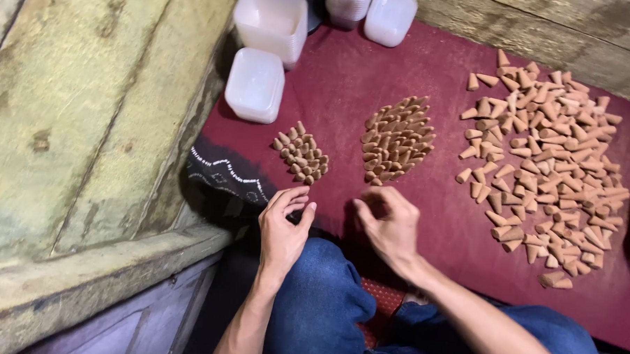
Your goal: Sorting and arranging incense cones into organized piles on a work surface.
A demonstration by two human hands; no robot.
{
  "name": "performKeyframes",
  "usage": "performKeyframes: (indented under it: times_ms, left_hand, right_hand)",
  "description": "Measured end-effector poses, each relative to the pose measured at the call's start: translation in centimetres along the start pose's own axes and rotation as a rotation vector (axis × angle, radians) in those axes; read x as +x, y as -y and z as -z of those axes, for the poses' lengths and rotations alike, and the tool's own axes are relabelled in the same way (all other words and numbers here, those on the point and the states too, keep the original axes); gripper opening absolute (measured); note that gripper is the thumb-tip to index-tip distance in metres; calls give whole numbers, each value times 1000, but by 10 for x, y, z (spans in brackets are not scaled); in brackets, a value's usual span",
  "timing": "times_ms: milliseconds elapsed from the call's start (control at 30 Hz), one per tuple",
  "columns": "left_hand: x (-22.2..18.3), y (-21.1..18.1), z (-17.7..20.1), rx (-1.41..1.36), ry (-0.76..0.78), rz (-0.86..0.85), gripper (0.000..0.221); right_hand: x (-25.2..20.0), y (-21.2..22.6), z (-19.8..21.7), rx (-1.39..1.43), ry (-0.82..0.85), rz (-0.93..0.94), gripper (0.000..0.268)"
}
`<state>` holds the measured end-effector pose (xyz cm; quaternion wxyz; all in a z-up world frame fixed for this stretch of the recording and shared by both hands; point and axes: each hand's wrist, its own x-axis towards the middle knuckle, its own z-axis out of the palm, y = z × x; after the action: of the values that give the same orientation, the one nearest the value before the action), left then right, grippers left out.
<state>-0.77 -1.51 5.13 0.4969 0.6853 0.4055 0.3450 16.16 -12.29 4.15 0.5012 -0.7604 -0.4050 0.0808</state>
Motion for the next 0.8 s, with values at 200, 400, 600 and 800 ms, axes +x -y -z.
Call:
performKeyframes:
  times_ms: [200, 400, 600, 800]
  left_hand:
    - [-4, -62, -27, 34, 121, -58, 28]
    - [-6, -103, -97, 72, 410, -207, 27]
    - [-3, -117, -198, 216, 797, -299, 30]
    - [6, -108, -301, 367, 968, -316, 32]
  right_hand:
    - [7, -24, 101, -167, 71, -42, 22]
    - [25, -57, 209, -323, 103, -253, 28]
    - [19, -134, 274, -373, 50, -505, 30]
    - [42, -179, 282, -544, -24, -384, 24]
